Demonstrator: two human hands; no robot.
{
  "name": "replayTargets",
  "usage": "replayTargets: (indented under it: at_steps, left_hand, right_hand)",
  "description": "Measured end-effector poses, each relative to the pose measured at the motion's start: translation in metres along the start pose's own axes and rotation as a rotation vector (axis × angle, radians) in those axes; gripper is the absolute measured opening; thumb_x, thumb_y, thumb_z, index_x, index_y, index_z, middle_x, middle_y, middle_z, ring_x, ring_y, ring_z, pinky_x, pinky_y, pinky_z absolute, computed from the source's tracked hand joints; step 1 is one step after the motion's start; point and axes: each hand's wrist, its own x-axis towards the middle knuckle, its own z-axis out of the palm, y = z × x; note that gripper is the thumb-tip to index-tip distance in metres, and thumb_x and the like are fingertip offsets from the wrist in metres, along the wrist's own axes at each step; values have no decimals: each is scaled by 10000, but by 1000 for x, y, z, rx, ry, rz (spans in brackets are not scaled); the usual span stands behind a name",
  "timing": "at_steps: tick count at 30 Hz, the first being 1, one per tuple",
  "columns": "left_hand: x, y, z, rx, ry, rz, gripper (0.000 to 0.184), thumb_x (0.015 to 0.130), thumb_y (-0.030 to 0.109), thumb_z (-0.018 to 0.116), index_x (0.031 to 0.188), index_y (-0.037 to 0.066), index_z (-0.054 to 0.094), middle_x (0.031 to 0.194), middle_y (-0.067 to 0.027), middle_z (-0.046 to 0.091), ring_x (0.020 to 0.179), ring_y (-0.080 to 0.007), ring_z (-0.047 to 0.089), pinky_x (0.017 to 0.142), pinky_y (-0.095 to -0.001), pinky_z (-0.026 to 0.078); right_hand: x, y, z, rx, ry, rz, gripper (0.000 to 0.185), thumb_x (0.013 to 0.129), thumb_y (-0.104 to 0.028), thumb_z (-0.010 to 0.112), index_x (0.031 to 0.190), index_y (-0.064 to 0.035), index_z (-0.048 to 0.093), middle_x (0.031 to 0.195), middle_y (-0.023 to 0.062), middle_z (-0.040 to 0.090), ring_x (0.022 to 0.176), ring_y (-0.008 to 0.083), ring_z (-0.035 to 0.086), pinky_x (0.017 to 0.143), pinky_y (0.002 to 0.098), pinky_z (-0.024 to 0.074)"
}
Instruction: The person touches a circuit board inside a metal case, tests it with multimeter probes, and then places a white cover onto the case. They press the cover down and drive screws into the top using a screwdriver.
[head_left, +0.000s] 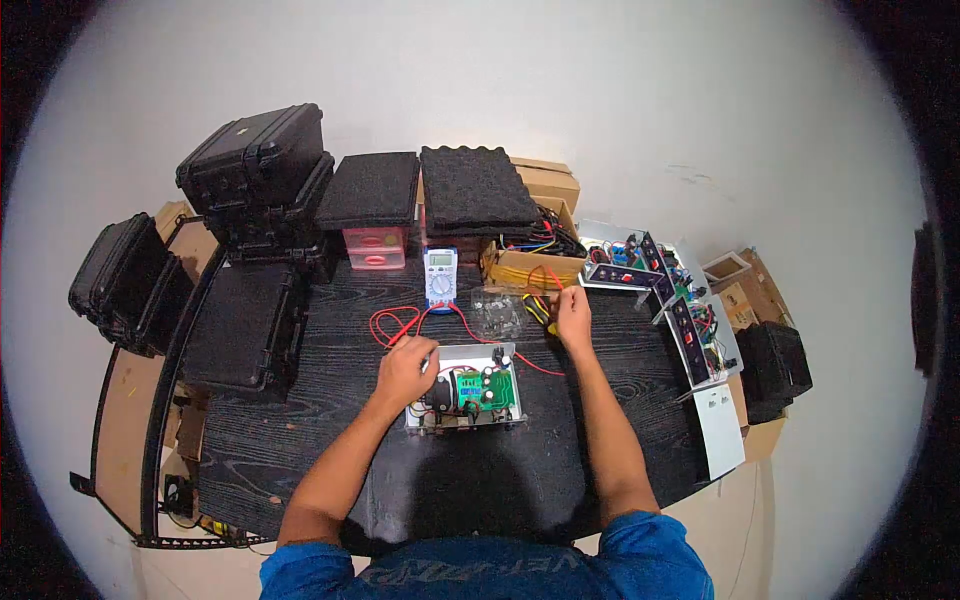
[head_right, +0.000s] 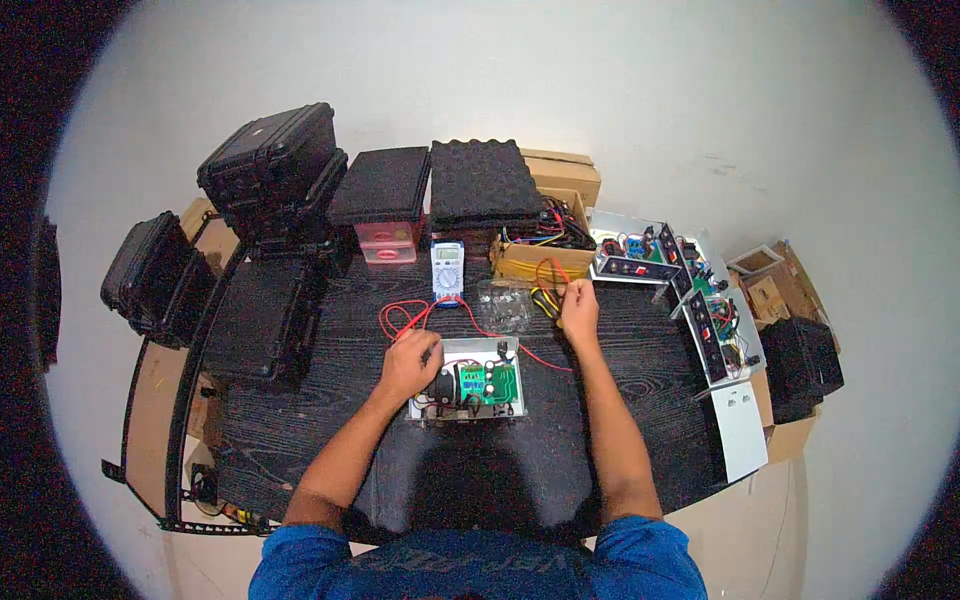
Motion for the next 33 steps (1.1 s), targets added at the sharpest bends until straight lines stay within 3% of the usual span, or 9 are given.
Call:
replayTargets:
  at_steps: [3, 7, 8, 11, 15, 22, 27, 30, 33]
  left_hand:
    - [0, 0, 0, -10, 7, 1, 146, 928, 138, 689, 1028, 46, 743, 1037, -110, 757, 990, -327, 711, 855, -435, 587]
    - [3, 0, -7, -55, 18, -24, 154, 926, 140, 691, 1034, 42, 741, 1049, -124, 757, 1011, -338, 711, 884, -445, 578]
    - [6, 1, -12, -54, 25, -44, 157, 926, 141, 692, 1036, 40, 739, 1055, -130, 756, 1017, -342, 710, 893, -449, 575]
    - [22, -5, -16, -94, 75, -107, 171, 923, 151, 699, 1048, 39, 733, 1058, -145, 753, 1030, -350, 708, 925, -458, 563]
    - [62, -32, -9, 0, 81, -43, 208, 904, 181, 729, 1054, 37, 723, 1258, -165, 695, 1181, -372, 649, 1018, -466, 529]
    - [126, -44, 9, 188, 6, -6, 233, 865, 209, 765, 1005, 31, 708, 1451, -172, 574, 1285, -398, 583, 1035, -472, 524]
    - [118, -31, -17, 230, -204, -346, 274, 871, 313, 746, 954, 52, 744, 1036, -167, 763, 1015, -403, 725, 905, -502, 583]
    - [100, -23, -37, 416, -516, -495, 317, 855, 354, 755, 1010, 81, 795, 1040, -186, 785, 1003, -421, 747, 906, -505, 599]
    - [80, -46, -33, 485, -536, -515, 329, 860, 368, 740, 1024, 90, 802, 1067, -223, 773, 1043, -402, 747, 922, -509, 594]
  right_hand:
    - [-7, 3, -7, 410, -23, 137, 223, 1148, -325, 480, 1144, -120, 568, 1027, 9, 668, 906, 119, 609, 804, 310, 504]
    - [-28, -39, -31, 886, 232, 292, 213, 1121, -341, 550, 1233, -164, 594, 1083, -45, 586, 981, 85, 531, 863, 327, 447]
    - [-29, -36, -41, 1015, 262, 346, 219, 1107, -349, 580, 1234, -173, 605, 1001, -65, 547, 933, 84, 508, 865, 341, 424]
    - [-41, -61, -64, 1006, 361, 422, 191, 1105, -332, 590, 1190, -161, 596, 899, -72, 473, 842, 77, 486, 803, 331, 425]
    - [-76, -51, -56, 895, 331, 160, 160, 1123, -276, 564, 1057, -148, 495, 841, -24, 485, 684, 93, 475, 642, 274, 416]
    - [-146, -28, -9, 533, -33, 155, 122, 1117, -200, 582, 1126, -113, 497, 942, 32, 638, 759, 94, 569, 677, 251, 492]
    - [-154, -24, -5, 455, -100, 139, 130, 1095, -157, 613, 1161, -45, 605, 934, 42, 722, 761, 79, 600, 706, 240, 497]
    - [-152, -34, -7, 405, -110, 174, 152, 1100, -153, 603, 1170, -23, 639, 935, 51, 736, 767, 83, 609, 734, 247, 506]
    - [-153, -34, -6, 452, -104, 187, 163, 1108, -162, 589, 1169, -19, 637, 928, 53, 733, 782, 85, 622, 737, 256, 514]
